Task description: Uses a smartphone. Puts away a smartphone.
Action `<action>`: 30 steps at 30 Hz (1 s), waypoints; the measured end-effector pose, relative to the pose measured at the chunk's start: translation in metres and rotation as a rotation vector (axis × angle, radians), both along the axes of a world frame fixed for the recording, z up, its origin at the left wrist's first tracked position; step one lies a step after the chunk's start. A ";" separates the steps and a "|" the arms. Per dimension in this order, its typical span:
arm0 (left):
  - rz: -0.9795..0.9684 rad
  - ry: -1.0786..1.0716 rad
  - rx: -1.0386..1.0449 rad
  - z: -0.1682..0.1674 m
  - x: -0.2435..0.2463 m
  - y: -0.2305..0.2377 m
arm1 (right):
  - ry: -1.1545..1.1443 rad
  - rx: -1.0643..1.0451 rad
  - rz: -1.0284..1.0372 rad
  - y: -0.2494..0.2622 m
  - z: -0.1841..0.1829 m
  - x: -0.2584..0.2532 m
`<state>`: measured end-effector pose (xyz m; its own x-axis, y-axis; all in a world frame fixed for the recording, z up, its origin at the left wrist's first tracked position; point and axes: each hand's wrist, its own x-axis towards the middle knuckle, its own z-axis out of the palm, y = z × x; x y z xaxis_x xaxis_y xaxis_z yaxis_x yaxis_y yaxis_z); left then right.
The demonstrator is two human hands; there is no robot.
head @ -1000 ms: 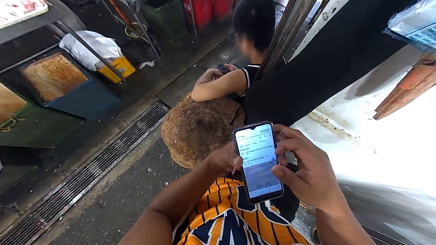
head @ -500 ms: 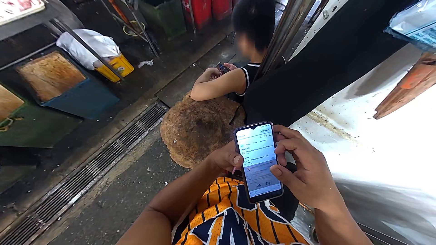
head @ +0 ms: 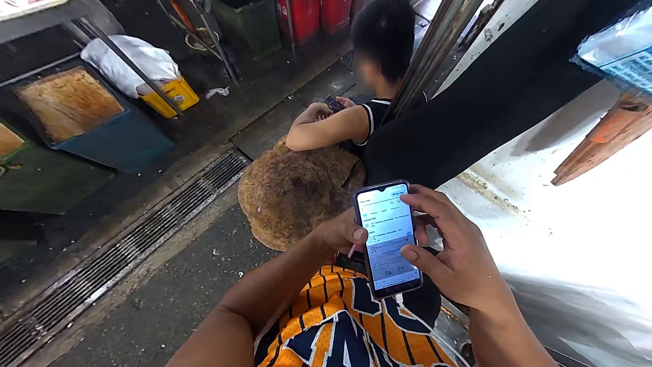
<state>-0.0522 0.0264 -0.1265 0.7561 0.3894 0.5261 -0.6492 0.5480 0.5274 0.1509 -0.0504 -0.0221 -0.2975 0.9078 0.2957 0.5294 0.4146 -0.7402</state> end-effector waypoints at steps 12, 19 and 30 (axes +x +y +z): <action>0.025 -0.013 0.019 -0.001 -0.006 -0.003 | -0.122 -0.050 0.015 0.013 0.011 -0.008; 0.027 0.006 0.014 -0.003 -0.004 -0.003 | -0.100 0.015 0.039 0.010 0.009 -0.003; 0.028 -0.004 0.018 -0.005 0.000 -0.001 | 0.097 -0.020 0.068 0.006 0.002 0.009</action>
<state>-0.0520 0.0256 -0.1317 0.7429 0.4005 0.5363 -0.6662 0.5198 0.5347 0.1595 -0.0444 -0.0197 -0.3295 0.8925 0.3081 0.4259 0.4317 -0.7951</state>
